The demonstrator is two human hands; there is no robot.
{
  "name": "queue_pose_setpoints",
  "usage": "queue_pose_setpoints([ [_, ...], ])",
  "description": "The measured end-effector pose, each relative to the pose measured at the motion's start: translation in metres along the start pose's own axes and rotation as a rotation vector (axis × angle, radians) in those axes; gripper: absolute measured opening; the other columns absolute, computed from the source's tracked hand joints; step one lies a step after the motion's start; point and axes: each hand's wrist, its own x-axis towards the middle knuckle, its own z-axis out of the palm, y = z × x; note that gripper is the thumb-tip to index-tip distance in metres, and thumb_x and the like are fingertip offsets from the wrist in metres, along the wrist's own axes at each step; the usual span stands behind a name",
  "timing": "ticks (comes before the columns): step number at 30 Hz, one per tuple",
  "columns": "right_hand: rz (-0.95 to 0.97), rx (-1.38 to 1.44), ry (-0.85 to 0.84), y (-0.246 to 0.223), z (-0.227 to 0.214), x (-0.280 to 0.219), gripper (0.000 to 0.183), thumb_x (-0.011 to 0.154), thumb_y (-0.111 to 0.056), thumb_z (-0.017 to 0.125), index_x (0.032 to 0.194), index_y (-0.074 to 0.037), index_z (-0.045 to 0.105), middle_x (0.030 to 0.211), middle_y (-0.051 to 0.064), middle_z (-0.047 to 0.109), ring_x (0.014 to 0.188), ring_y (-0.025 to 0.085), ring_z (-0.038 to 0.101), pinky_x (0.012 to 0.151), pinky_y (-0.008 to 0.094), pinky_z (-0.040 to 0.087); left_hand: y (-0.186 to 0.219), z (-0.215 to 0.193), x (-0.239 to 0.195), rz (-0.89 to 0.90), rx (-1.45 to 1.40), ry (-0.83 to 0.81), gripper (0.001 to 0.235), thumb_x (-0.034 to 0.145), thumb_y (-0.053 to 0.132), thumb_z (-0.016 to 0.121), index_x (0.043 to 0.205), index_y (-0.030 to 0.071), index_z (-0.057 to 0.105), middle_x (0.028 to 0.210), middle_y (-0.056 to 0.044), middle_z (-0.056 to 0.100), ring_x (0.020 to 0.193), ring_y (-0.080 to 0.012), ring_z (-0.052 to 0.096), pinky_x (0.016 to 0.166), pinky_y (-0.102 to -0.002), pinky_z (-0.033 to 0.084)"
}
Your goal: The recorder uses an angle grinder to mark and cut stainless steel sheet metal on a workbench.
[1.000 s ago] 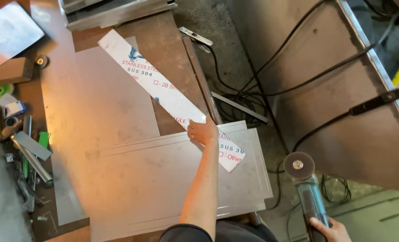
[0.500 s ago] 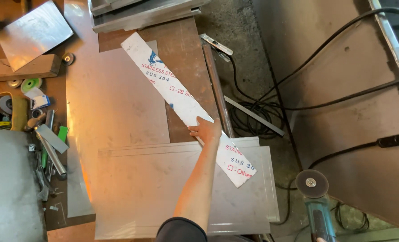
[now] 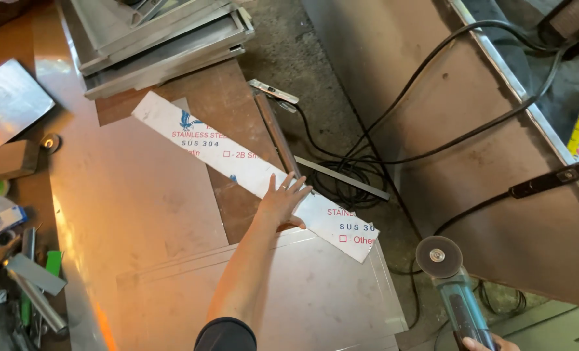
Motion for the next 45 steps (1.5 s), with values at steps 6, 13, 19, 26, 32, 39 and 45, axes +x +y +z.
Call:
queue_pose_setpoints([
  [6, 0.026, -0.064, -0.059, -0.047, 0.006, -0.028, 0.050, 0.075, -0.027, 0.086, 0.108, 0.008, 0.072, 0.084, 0.023, 0.075, 0.077, 0.031, 0.073, 0.075, 0.044, 0.057, -0.022, 0.017, 0.024, -0.041, 0.006, 0.086, 0.128, 0.057, 0.074, 0.082, 0.162, 0.031, 0.022, 0.170, 0.007, 0.017, 0.157, -0.0267, 0.010, 0.116, -0.075, 0.014],
  [13, 0.011, -0.227, -0.089, -0.191, 0.032, -0.099, 0.053, 0.076, -0.037, 0.087, 0.104, 0.004, 0.070, 0.075, 0.022, 0.072, 0.062, 0.031, 0.068, 0.061, 0.046, 0.056, -0.042, -0.013, 0.014, -0.197, -0.044, 0.089, 0.125, 0.055, 0.065, 0.084, 0.162, 0.036, 0.026, 0.171, 0.014, 0.021, 0.159, -0.0202, 0.012, 0.120, -0.073, 0.011],
  [19, -0.385, -0.548, -0.155, -0.345, 0.072, -0.091, 0.056, 0.066, -0.040, 0.093, 0.101, -0.003, 0.070, 0.076, 0.010, 0.066, 0.068, 0.017, 0.056, 0.063, 0.037, 0.054, 0.004, 0.029, -0.083, -0.480, -0.275, 0.595, 0.086, 0.083, 0.049, 0.077, 0.154, 0.020, 0.039, 0.165, -0.005, 0.028, 0.155, -0.0330, 0.018, 0.120, -0.068, 0.015],
  [26, -0.687, -0.872, -0.380, -0.522, 0.207, -0.052, 0.062, 0.058, -0.043, 0.094, 0.098, 0.000, 0.076, 0.080, 0.009, 0.075, 0.075, 0.018, 0.066, 0.074, 0.035, 0.055, 0.096, 0.164, -0.184, -1.252, -0.443, 0.651, 0.097, 0.090, 0.066, 0.057, 0.154, -0.003, 0.034, 0.165, -0.023, 0.024, 0.154, -0.0401, 0.011, 0.123, -0.056, 0.007],
  [32, -0.748, -0.762, -0.647, -0.591, 0.354, -0.020, 0.055, 0.065, -0.043, 0.090, 0.097, 0.001, 0.078, 0.083, 0.008, 0.077, 0.073, 0.015, 0.067, 0.071, 0.031, 0.056, 0.093, 0.150, -0.176, -1.278, -0.361, 0.543, 0.105, 0.084, 0.076, 0.050, 0.153, -0.001, 0.032, 0.166, -0.020, 0.020, 0.155, -0.0374, 0.012, 0.124, -0.056, 0.004],
  [39, -0.347, -0.347, -0.923, -0.588, 0.434, 0.017, 0.055, 0.072, -0.042, 0.085, 0.104, 0.001, 0.075, 0.082, 0.011, 0.074, 0.064, 0.018, 0.070, 0.055, 0.031, 0.058, 0.089, 0.157, -0.178, -1.261, -0.362, 0.535, 0.106, 0.083, 0.076, 0.048, 0.151, -0.004, 0.032, 0.165, -0.023, 0.018, 0.153, -0.0392, 0.010, 0.123, -0.057, 0.003],
  [45, -0.336, -0.489, -0.810, -0.610, 0.417, 0.006, 0.062, 0.070, -0.044, 0.084, 0.107, 0.007, 0.077, 0.086, 0.014, 0.078, 0.067, 0.019, 0.072, 0.060, 0.030, 0.057, 0.090, 0.157, -0.177, -1.251, -0.362, 0.531, 0.106, 0.086, 0.076, 0.048, 0.152, -0.005, 0.031, 0.166, -0.023, 0.016, 0.154, -0.0401, 0.009, 0.123, -0.058, 0.002],
])
